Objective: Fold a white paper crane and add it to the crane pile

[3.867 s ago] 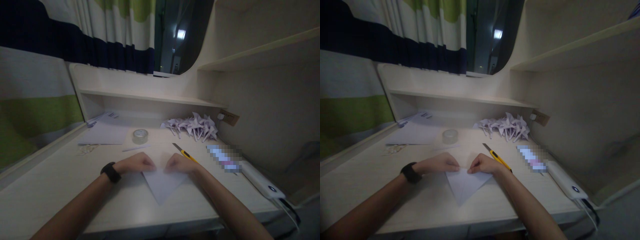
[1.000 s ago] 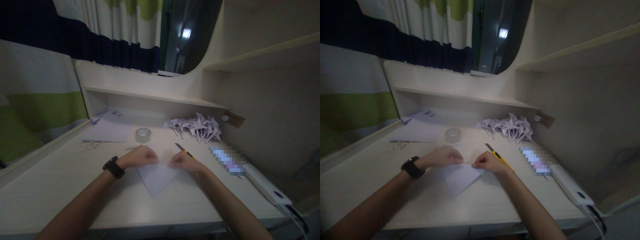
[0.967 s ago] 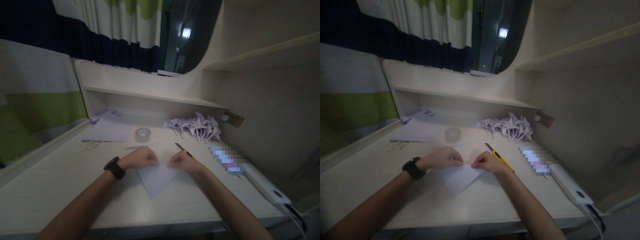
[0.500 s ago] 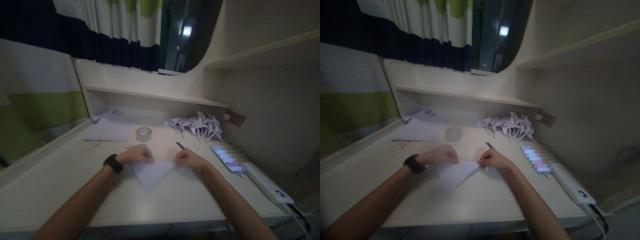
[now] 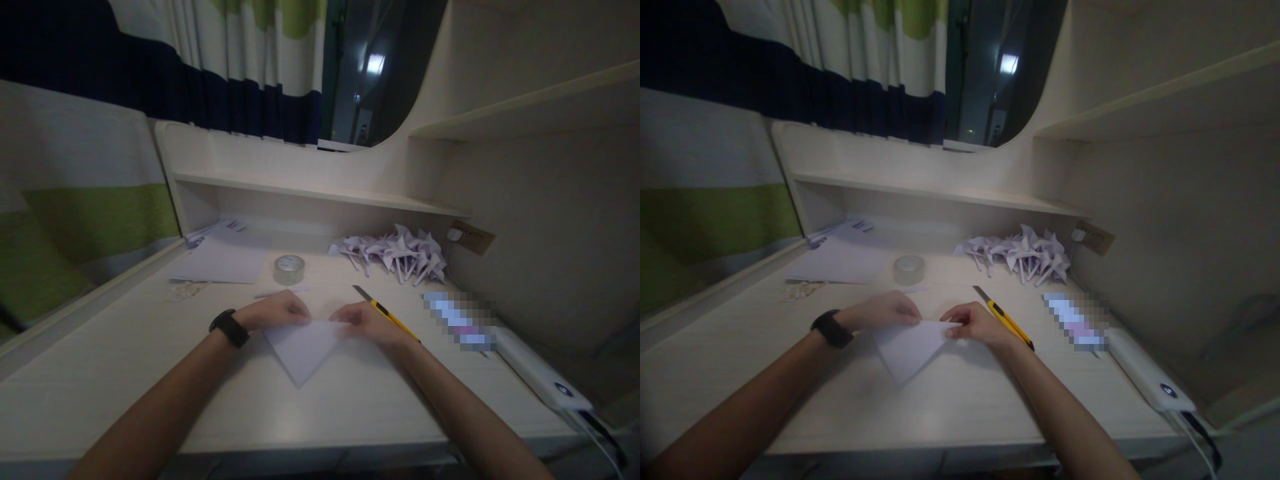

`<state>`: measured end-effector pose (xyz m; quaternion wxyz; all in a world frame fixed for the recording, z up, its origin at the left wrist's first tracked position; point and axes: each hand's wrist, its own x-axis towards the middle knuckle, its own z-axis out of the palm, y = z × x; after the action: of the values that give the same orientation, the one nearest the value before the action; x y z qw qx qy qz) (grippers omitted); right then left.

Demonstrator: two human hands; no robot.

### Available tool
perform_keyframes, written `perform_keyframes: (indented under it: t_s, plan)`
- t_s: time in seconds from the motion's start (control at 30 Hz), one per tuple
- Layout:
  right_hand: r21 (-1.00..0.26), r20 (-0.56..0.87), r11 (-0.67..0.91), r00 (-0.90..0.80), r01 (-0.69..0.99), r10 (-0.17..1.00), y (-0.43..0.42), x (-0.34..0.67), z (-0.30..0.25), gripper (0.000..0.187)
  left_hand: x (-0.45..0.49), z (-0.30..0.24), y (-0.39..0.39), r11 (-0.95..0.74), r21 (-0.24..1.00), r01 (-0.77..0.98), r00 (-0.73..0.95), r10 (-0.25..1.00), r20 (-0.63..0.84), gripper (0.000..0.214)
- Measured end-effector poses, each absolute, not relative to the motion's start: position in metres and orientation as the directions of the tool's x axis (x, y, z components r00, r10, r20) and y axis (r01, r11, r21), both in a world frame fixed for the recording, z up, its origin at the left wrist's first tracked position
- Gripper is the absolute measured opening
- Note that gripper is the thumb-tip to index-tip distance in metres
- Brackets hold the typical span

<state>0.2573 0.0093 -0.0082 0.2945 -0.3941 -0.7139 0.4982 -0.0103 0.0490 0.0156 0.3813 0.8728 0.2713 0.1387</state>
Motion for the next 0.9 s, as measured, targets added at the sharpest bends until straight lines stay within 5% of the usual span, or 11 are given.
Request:
perform_keyframes:
  t_s: [0.43,0.63,0.9]
  plan:
    - [-0.946,0.021,0.171,-0.474,0.276,0.880,0.010,0.257,-0.011,0.043,-0.004,0.026,0.036,-0.541,0.700,0.466,0.761,0.649,-0.006,0.045]
    - [-0.898,0.016,0.199,-0.423,0.392,0.906,0.004,0.250,-0.002,0.041,0.000,0.032,0.026,-0.395,0.754,0.524,0.700,0.704,-0.117,0.073]
    - [-0.841,0.042,0.243,-0.389,0.483,0.920,0.003,0.249,-0.002,0.044,-0.003,0.034,0.029,-0.541,0.687,0.485,0.736,0.677,0.014,0.042]
